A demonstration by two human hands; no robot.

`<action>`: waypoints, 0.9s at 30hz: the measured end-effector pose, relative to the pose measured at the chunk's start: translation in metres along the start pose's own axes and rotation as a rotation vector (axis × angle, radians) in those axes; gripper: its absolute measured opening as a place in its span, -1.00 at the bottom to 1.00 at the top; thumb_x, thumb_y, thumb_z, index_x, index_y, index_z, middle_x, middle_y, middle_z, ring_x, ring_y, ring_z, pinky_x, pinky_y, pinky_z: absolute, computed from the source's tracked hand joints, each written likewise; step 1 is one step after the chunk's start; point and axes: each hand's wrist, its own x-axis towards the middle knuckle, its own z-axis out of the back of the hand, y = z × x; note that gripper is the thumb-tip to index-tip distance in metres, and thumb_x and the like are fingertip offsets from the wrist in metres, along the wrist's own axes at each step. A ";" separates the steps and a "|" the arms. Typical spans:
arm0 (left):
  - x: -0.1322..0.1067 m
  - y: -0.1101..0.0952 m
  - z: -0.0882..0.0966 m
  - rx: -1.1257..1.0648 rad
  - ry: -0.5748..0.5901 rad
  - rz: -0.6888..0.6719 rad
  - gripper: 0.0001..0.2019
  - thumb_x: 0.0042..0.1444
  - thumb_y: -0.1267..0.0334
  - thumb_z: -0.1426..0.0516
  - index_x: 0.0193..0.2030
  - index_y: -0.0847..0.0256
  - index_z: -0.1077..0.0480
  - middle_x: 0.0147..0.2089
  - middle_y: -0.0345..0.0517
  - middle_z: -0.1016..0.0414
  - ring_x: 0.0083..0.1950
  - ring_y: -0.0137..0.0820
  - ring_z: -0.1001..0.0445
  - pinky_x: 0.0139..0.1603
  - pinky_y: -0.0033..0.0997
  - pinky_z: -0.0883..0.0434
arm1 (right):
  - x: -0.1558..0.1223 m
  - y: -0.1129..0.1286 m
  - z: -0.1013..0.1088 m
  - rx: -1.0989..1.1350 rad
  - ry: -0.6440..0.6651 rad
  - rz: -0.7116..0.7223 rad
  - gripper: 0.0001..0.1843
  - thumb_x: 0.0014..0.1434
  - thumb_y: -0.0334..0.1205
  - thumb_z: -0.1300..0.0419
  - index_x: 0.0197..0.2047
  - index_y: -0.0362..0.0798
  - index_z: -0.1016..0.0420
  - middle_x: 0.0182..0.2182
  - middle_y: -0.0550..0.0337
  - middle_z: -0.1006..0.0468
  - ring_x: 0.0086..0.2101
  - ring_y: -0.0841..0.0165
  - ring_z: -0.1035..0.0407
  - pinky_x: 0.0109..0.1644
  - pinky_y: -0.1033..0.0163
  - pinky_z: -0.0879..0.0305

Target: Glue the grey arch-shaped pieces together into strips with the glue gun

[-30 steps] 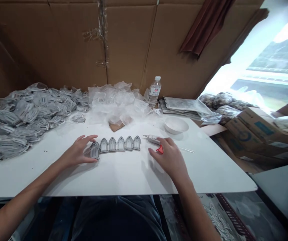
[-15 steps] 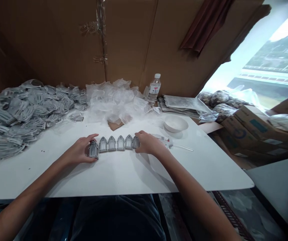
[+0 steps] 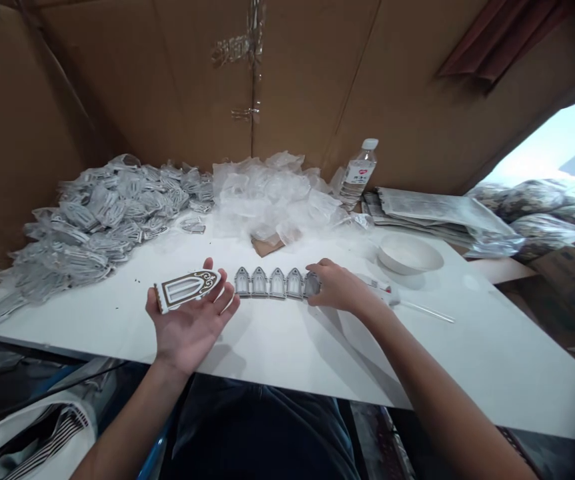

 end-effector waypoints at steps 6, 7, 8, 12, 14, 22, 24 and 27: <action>-0.005 0.011 0.007 -0.061 0.079 0.005 -0.17 -0.18 -0.27 -0.30 0.21 0.09 -0.35 0.08 -0.11 -0.54 0.04 -0.27 -0.53 0.18 -0.24 -0.44 | -0.002 -0.009 -0.002 0.199 -0.133 0.026 -0.21 -0.14 -0.17 -0.30 0.22 -0.12 -0.40 0.07 -0.09 -0.34 -0.12 0.15 -0.41 0.01 0.09 -0.34; -0.005 0.012 0.008 -0.052 0.096 -0.001 -0.17 -0.17 -0.29 -0.29 0.22 0.07 -0.33 0.10 -0.12 -0.53 0.06 -0.26 -0.52 0.20 -0.24 -0.42 | -0.003 -0.009 -0.001 0.256 -0.155 0.044 -0.21 -0.13 -0.14 -0.31 0.22 -0.10 -0.40 0.06 -0.07 -0.34 -0.12 0.18 -0.41 0.04 0.09 -0.34; -0.006 0.013 0.009 -0.043 0.111 -0.008 -0.17 -0.15 -0.30 -0.28 0.24 0.06 -0.32 0.11 -0.12 -0.53 0.07 -0.26 -0.52 0.21 -0.24 -0.41 | -0.004 -0.008 -0.001 0.323 -0.169 0.066 -0.22 -0.11 -0.10 -0.31 0.22 -0.08 -0.39 0.05 -0.05 -0.35 -0.11 0.21 -0.41 0.05 0.11 -0.34; -0.008 0.016 0.012 -0.018 0.158 -0.024 -0.11 -0.10 -0.33 -0.23 0.35 -0.04 -0.18 0.13 -0.18 -0.51 0.11 -0.27 -0.48 0.25 -0.25 -0.34 | -0.014 0.008 -0.004 0.668 -0.095 0.187 -0.20 0.03 0.12 -0.21 0.28 -0.05 -0.29 -0.02 0.01 -0.44 -0.15 0.33 -0.43 -0.12 0.24 -0.44; -0.008 0.018 0.013 -0.005 0.168 -0.023 -0.07 -0.06 -0.35 -0.20 0.41 -0.09 -0.05 0.13 -0.20 -0.50 0.12 -0.27 -0.47 0.27 -0.24 -0.30 | -0.021 0.021 -0.009 1.070 0.037 0.269 -0.18 0.02 0.11 -0.21 0.31 -0.06 -0.23 0.00 -0.01 -0.44 -0.16 0.34 -0.44 -0.25 0.31 -0.45; -0.008 0.022 0.016 -0.018 0.179 0.030 -0.05 -0.04 -0.41 -0.13 0.44 -0.13 0.04 0.15 -0.19 -0.47 0.14 -0.26 -0.44 0.30 -0.22 -0.23 | -0.037 0.071 -0.045 1.942 0.361 0.630 -0.16 -0.14 -0.30 -0.35 0.23 0.13 -0.19 0.24 0.06 -0.23 0.19 0.23 -0.25 -0.21 0.43 -0.48; -0.008 0.022 0.017 0.002 0.144 0.042 -0.04 -0.09 -0.44 -0.15 0.41 -0.13 -0.02 0.15 -0.20 -0.47 0.14 -0.25 -0.43 0.29 -0.22 -0.25 | -0.038 0.078 -0.048 1.987 0.354 0.695 -0.17 -0.17 -0.35 -0.36 0.18 0.16 -0.19 0.27 0.11 -0.16 0.28 0.21 -0.12 -0.15 0.39 -0.50; -0.009 0.021 0.018 0.038 0.097 0.049 -0.04 -0.14 -0.48 -0.14 0.38 -0.12 -0.10 0.14 -0.18 -0.47 0.14 -0.22 -0.42 0.28 -0.21 -0.27 | -0.041 0.082 -0.048 2.003 0.332 0.737 -0.17 -0.19 -0.36 -0.38 0.13 0.22 -0.18 0.32 0.20 -0.05 0.35 0.20 0.03 -0.07 0.30 -0.51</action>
